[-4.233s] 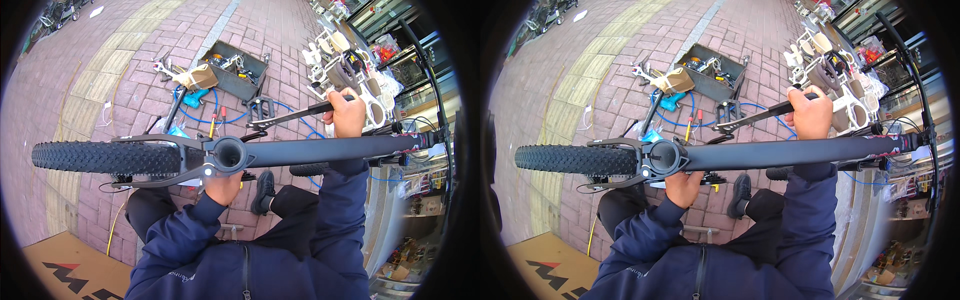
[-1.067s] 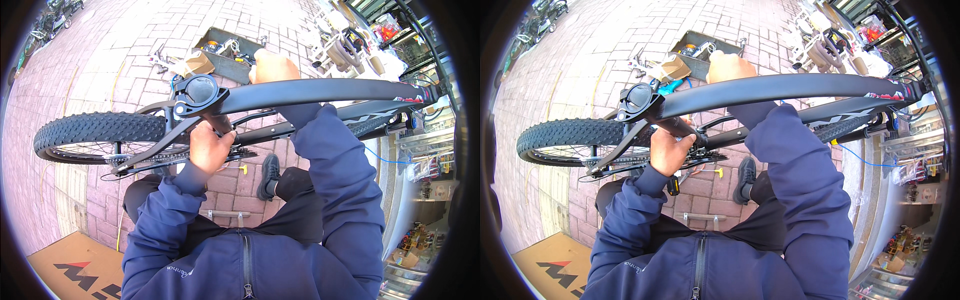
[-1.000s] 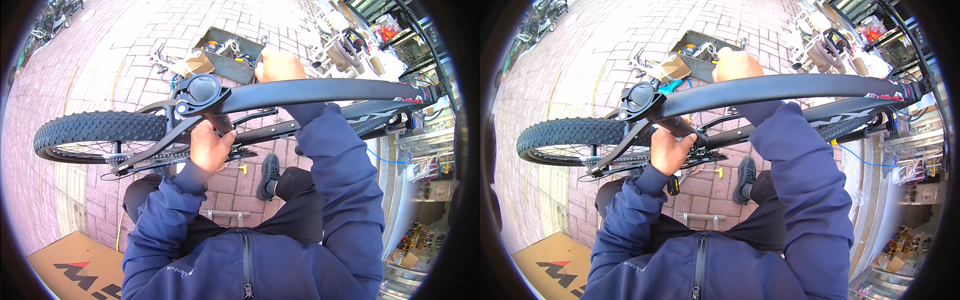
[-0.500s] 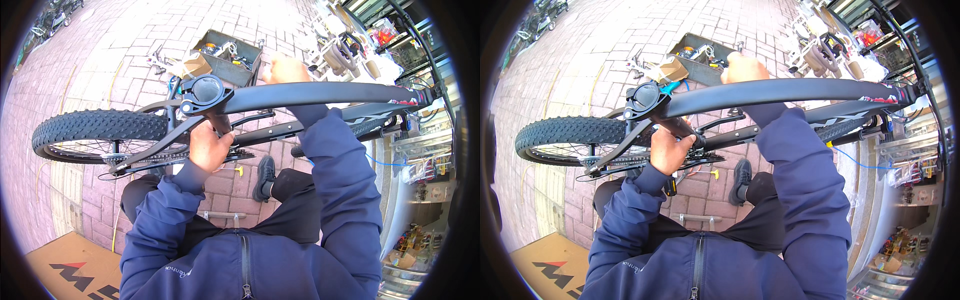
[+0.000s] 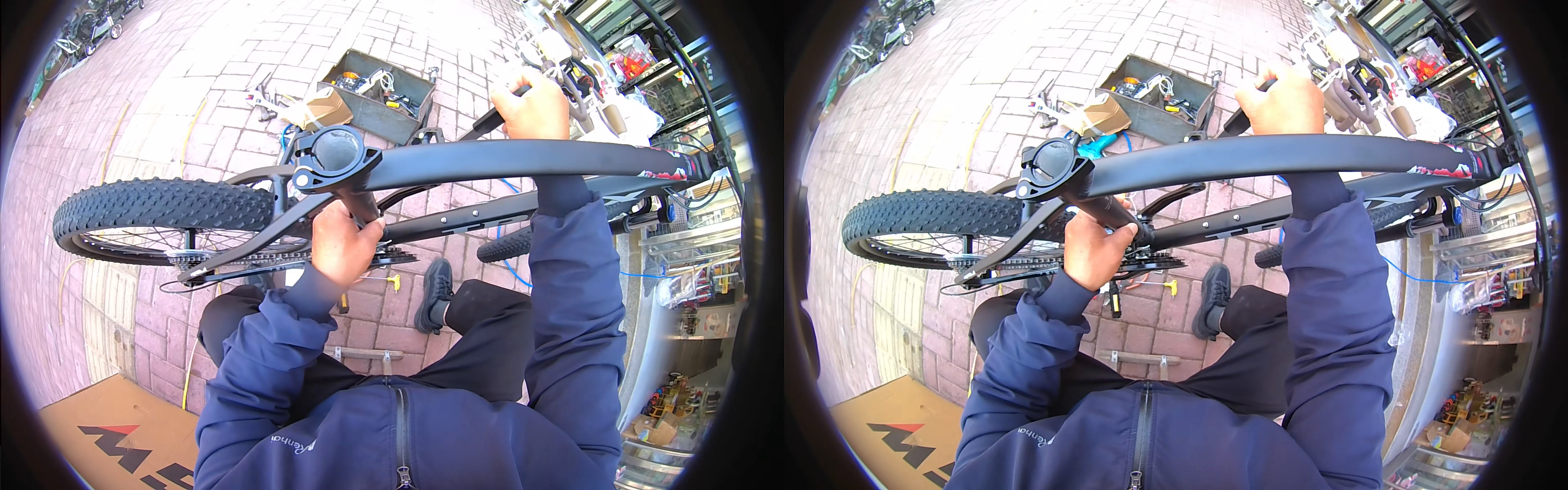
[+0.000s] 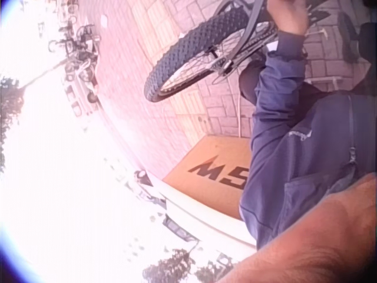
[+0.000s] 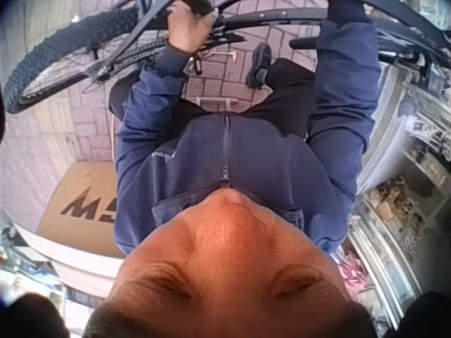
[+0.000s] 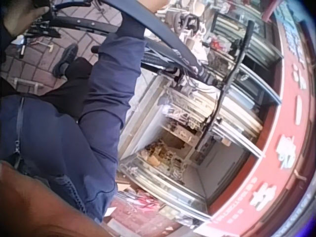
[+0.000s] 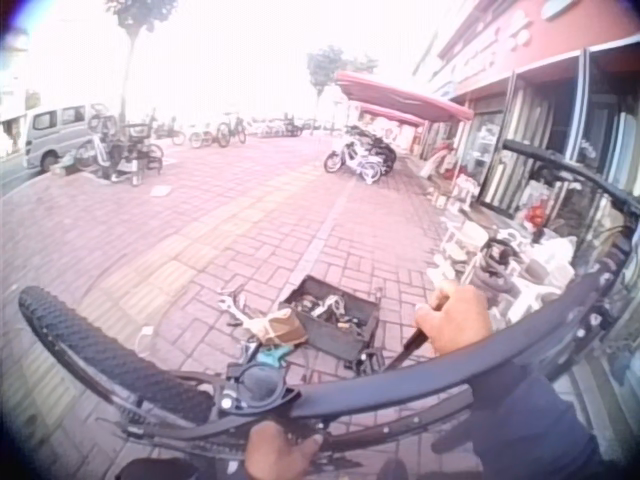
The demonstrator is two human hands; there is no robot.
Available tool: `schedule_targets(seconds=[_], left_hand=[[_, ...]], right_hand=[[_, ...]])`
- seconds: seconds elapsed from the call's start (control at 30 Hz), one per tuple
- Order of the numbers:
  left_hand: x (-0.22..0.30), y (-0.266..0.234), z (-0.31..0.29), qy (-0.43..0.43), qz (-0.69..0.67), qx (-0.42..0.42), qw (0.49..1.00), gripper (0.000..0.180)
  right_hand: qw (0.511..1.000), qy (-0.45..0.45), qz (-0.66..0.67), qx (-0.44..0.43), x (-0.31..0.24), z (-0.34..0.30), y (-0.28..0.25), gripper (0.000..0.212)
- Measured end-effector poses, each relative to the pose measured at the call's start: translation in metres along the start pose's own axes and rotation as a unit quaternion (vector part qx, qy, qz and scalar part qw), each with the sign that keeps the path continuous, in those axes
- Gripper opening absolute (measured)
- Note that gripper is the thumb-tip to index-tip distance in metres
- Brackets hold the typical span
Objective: The person unpacks a pedal from a cardboard box, then installs the pedal onto the bicycle crank arm using a wrench. The person tightens the pedal and rotates the crank to check the installation.
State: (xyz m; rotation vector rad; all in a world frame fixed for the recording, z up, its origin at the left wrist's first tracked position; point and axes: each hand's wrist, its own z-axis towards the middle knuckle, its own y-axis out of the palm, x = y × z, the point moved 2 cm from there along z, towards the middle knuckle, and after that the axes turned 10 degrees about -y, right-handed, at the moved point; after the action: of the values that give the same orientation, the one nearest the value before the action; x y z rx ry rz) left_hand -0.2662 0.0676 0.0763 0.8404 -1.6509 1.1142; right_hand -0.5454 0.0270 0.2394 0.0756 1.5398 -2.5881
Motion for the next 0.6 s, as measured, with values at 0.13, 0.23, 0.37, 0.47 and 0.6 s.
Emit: schedule_targets(seconds=[0.13,0.23,0.37,0.47,0.6], left_hand=[[-0.001,0.001,0.0,-0.019,-0.01,-0.007,1.0,0.031],[0.001,0.001,0.0,-0.025,-0.01,-0.011,1.0,0.031],[0.003,0.001,-0.001,-0.029,-0.023,-0.006,0.999,0.031],[0.002,0.001,-0.001,-0.016,-0.018,0.003,1.0,0.032],[0.0,0.002,-0.001,-0.017,-0.024,0.006,1.0,0.033]], right_hand=[[0.999,-0.034,-0.035,-0.017,0.006,-0.001,-0.006,0.018],[0.983,-0.134,-0.117,-0.037,0.011,-0.003,-0.013,0.016],[0.984,-0.14,-0.091,-0.063,0.022,-0.009,-0.013,0.014],[0.993,-0.003,-0.043,-0.108,0.032,-0.012,-0.011,0.014],[0.97,-0.2,-0.128,-0.043,0.017,-0.009,-0.017,0.014]])
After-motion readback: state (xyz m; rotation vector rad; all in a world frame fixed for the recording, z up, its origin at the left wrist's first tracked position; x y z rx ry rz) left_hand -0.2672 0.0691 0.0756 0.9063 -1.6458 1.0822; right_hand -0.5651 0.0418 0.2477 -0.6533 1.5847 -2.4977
